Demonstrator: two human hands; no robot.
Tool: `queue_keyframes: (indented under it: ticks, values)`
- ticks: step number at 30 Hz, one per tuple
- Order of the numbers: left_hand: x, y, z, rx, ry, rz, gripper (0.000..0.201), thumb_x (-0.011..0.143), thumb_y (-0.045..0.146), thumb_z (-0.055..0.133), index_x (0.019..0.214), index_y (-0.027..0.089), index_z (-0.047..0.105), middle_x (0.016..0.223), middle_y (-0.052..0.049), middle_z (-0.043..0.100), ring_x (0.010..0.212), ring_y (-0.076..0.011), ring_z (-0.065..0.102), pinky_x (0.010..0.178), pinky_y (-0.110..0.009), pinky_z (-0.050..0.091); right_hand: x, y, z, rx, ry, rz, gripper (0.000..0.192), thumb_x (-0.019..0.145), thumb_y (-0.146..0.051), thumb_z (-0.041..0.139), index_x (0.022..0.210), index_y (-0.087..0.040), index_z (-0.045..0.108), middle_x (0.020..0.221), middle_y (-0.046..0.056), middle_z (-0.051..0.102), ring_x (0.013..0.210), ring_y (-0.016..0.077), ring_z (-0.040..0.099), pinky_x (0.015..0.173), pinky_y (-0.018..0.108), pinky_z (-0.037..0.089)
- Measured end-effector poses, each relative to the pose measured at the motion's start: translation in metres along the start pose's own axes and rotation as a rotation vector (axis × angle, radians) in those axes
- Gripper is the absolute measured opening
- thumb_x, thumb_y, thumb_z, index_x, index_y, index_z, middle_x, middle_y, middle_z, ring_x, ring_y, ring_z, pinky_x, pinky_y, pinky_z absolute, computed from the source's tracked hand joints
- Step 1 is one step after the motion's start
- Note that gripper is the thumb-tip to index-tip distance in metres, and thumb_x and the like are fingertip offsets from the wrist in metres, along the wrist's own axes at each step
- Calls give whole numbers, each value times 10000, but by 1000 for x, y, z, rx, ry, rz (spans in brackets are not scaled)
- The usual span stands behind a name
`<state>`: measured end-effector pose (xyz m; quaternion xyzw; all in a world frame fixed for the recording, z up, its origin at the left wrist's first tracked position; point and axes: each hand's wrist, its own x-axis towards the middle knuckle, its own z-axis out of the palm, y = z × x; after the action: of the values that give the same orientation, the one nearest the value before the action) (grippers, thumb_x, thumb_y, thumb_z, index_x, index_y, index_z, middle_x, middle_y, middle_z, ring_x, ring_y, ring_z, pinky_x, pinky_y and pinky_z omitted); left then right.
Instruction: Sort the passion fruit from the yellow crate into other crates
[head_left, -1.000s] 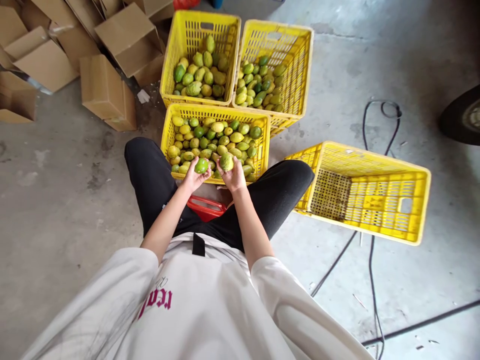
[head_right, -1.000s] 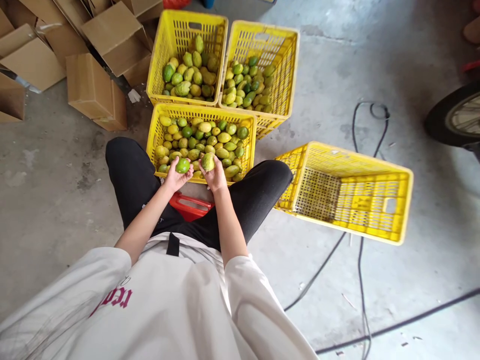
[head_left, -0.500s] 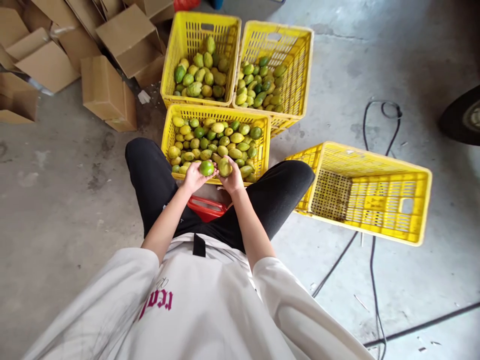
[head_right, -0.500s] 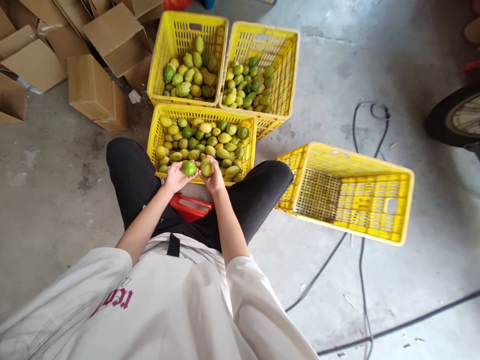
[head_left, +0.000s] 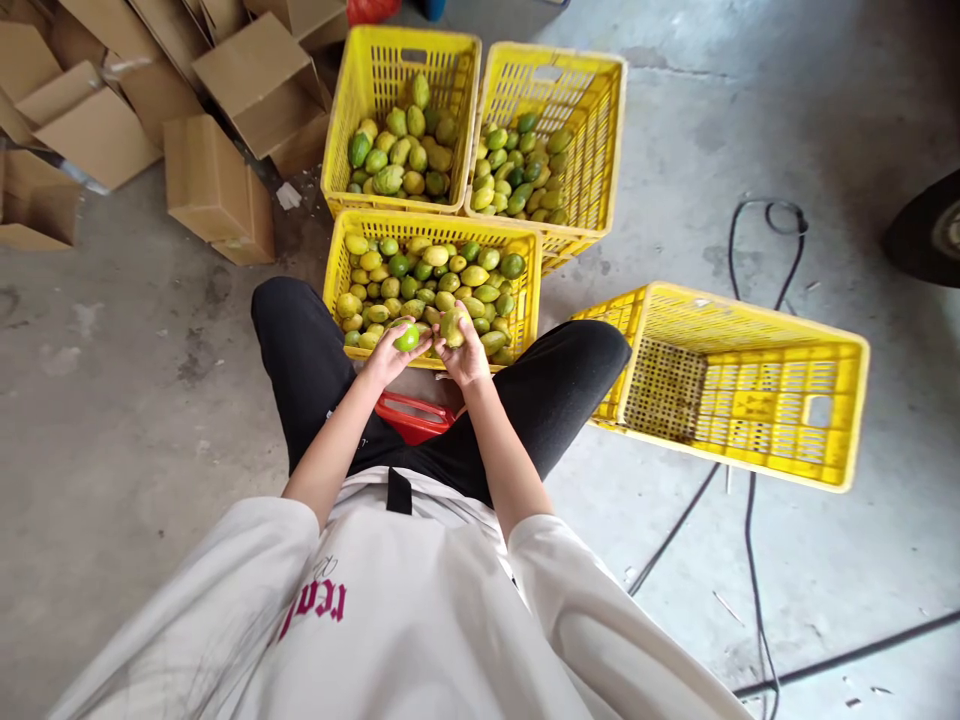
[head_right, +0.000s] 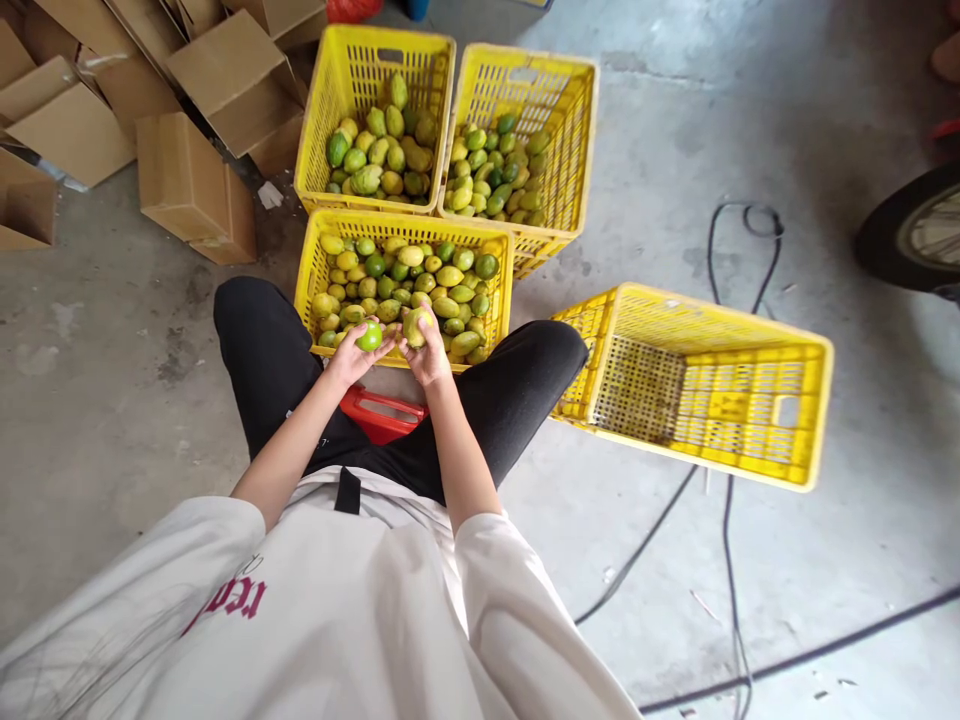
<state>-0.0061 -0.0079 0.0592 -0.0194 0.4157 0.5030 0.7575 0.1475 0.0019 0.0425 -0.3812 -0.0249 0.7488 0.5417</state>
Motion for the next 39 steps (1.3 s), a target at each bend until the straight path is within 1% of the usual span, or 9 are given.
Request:
queue_keyframes:
  ticks: [8, 13, 16, 22, 25, 28, 33, 37, 39]
  values:
    - [1, -2, 6, 135, 79, -54, 144, 1037, 143, 596, 931, 166, 690, 780, -19, 736, 646, -80, 704, 690, -164, 601, -2, 2, -4, -165, -71, -20, 478, 700, -181, 882, 1093, -312, 642, 953, -62, 705, 775, 140, 727, 604, 202, 594]
    - [-2, 2, 10, -44, 83, -102, 359, 1107, 372, 458, 1019, 135, 713, 854, -88, 765, 909, -211, 800, 932, -385, 681, 1, 4, -6, -222, -45, -85, 528, 706, -162, 870, 1141, -324, 619, 1070, -70, 676, 818, 123, 698, 670, 219, 583]
    - [-1, 3, 11, -97, 113, -60, 343, 1070, 253, 414, 1060, 114, 727, 863, -106, 759, 1063, -249, 789, 1042, -450, 650, 5, 5, -8, -242, 119, -55, 501, 734, -112, 809, 1154, -321, 633, 1039, -75, 662, 812, 114, 664, 674, 200, 561]
    - [9, 3, 3, -148, 429, 75, 128, 1032, 223, 587, 930, 191, 656, 885, -24, 707, 883, -135, 722, 900, -271, 671, 4, 8, -11, -95, 492, 187, 66, 949, -210, 577, 983, -266, 575, 850, -38, 596, 702, 142, 604, 638, 232, 578]
    - [11, 4, -2, -154, 510, 119, 125, 1008, 234, 639, 891, 219, 598, 869, 3, 644, 804, -106, 656, 776, -194, 646, 18, 1, 9, -58, 433, 237, 63, 989, -261, 483, 945, -254, 529, 843, 18, 609, 727, 193, 640, 675, 334, 637]
    - [11, 3, -5, -153, 544, 136, 151, 969, 210, 670, 855, 224, 573, 867, 8, 593, 789, -107, 612, 724, -184, 621, 54, -24, 57, -15, 293, 194, 186, 997, -329, 441, 1078, -246, 587, 983, 78, 687, 892, 250, 714, 810, 464, 682]
    - [9, -1, -9, -130, 560, 151, 190, 971, 170, 616, 804, 220, 541, 890, 8, 569, 800, -103, 591, 774, -212, 628, 105, -83, 138, 154, -37, -151, 569, 1025, -337, 389, 1576, -201, 423, 1254, 116, 668, 1252, 243, 718, 1025, 497, 639]
    - [9, 1, -8, -100, 530, 138, 172, 983, 201, 553, 813, 221, 536, 887, -10, 562, 803, -129, 596, 759, -260, 647, 73, -92, 120, 117, -101, -223, 469, 1025, -255, 413, 1463, -234, 580, 1309, 78, 726, 1284, 198, 723, 1068, 420, 621]
    - [17, 5, 2, -83, 484, 150, 135, 977, 235, 567, 843, 225, 546, 915, -22, 573, 851, -150, 630, 773, -280, 658, 38, -73, 86, 125, 86, -119, 368, 1011, -192, 422, 1267, -218, 684, 1219, 64, 772, 1155, 164, 767, 973, 309, 647]
